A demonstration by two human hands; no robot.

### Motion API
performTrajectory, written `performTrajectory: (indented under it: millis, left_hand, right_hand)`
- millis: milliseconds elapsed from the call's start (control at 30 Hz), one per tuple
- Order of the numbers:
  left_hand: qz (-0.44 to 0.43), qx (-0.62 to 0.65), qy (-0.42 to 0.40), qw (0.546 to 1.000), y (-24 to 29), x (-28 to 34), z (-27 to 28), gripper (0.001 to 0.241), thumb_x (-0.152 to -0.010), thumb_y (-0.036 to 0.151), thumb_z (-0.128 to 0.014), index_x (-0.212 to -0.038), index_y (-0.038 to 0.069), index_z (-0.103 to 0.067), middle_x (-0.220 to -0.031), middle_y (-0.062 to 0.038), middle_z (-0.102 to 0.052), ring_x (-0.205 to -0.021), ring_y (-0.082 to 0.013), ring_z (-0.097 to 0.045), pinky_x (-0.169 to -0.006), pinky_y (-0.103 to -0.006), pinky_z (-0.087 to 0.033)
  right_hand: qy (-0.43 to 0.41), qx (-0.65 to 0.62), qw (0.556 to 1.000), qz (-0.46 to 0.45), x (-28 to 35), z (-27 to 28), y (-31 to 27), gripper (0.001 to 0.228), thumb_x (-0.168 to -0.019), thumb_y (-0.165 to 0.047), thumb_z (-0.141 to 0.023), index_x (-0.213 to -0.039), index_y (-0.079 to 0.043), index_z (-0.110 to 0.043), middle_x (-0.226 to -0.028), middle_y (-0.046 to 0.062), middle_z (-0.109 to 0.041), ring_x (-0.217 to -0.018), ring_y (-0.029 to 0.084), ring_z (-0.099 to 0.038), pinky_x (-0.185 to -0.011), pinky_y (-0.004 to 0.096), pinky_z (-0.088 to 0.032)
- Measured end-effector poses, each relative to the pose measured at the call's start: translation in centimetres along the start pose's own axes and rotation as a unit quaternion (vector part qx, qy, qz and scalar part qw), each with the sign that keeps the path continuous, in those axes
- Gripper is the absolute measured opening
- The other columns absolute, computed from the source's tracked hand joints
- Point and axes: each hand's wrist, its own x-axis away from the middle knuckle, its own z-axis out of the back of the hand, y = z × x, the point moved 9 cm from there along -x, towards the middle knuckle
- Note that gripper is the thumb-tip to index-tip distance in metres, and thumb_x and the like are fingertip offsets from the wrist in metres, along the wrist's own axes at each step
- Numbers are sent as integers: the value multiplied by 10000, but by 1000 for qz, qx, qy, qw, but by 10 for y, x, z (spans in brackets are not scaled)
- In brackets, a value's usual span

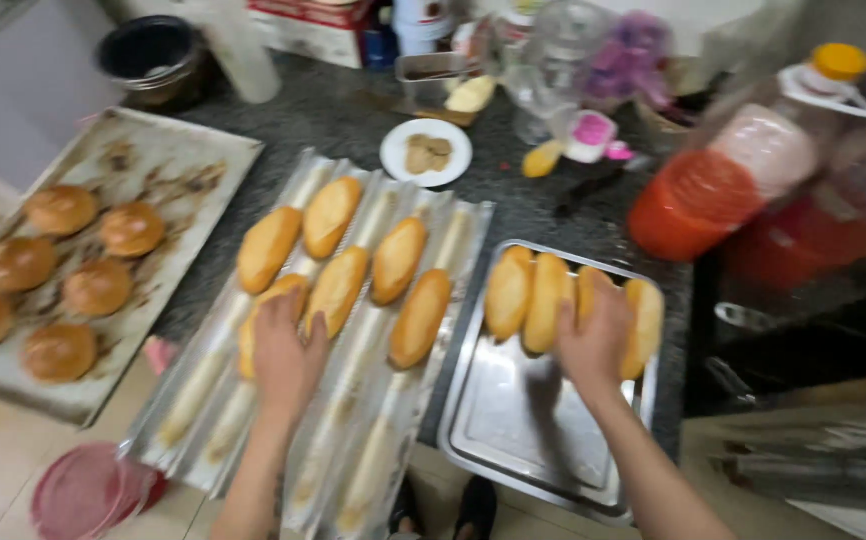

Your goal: Transferring baked bread from a cooling rack to a tray and retrieving lettuce from a refrigerator

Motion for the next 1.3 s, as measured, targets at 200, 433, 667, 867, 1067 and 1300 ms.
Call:
performTrajectory:
  millis: [200,433,667,867,1067,1300]
  left_hand:
    - [149,-164,-166,961,-129,-14,-31,962,-760,456,-812,-1575,126,-422,-1394,-218,-573,-1239,-431,-601,-956,-549,-564]
    - [121,-193,-227,947,-121,-12,-46,1057,-790,417,-801,-1645,170,-229,-1444,-168,-547,-1340,-376,-537,-1011,-521,-543]
    - [47,-212,-97,971,-102,-12,-24,1015,-727,374,-792,-1608,128,-354,-1272,-162,-604,-1177,-351,-608,-919,-442,-605]
    - [24,50,-127,990,25,14,7,992,-759,382,-781,-1580,14,-363,-1337,-317,-551,-1219,-512,-572,-1004,-561,-524]
    - [5,131,-399,908,128,98,-75,954,-784,516,-692,-1599,233,-286,-1330,-112,-654,-1156,-356,-647,-926,-499,-530]
    - [-13,15,-465,885,147,134,-122,890,-899,533,-603,-1616,232,-171,-1356,-190,-515,-1193,-442,-563,-942,-596,-486]
  right_hand:
    - [-413,27,886,209,26,-135,-160,695,-767,-78,-626,-1442,-200,-511,-1506,40,-492,-1330,359,-490,-988,509,-488]
    - [-531,254,747,310,59,-181,-173,948,-795,-19,-764,-1545,-420,-344,-1652,-2,-311,-1569,371,-152,-1221,597,-185]
    - [-401,98,874,255,23,-129,-191,655,-719,-324,-808,-1309,-203,-550,-1336,73,-528,-1335,334,-513,-1134,530,-363]
    - [-365,-42,920,-140,19,-38,-100,838,-777,-503,-804,-1451,-109,-501,-1372,179,-577,-1289,416,-587,-1082,559,-481]
    - [-365,-89,788,-488,98,29,-41,672,-797,-499,-683,-1383,-174,-624,-1338,5,-707,-1163,146,-659,-901,316,-518]
    - [-374,-57,765,-520,126,18,-25,772,-791,-628,-615,-1437,-210,-552,-1201,62,-737,-1075,214,-715,-901,328,-519]
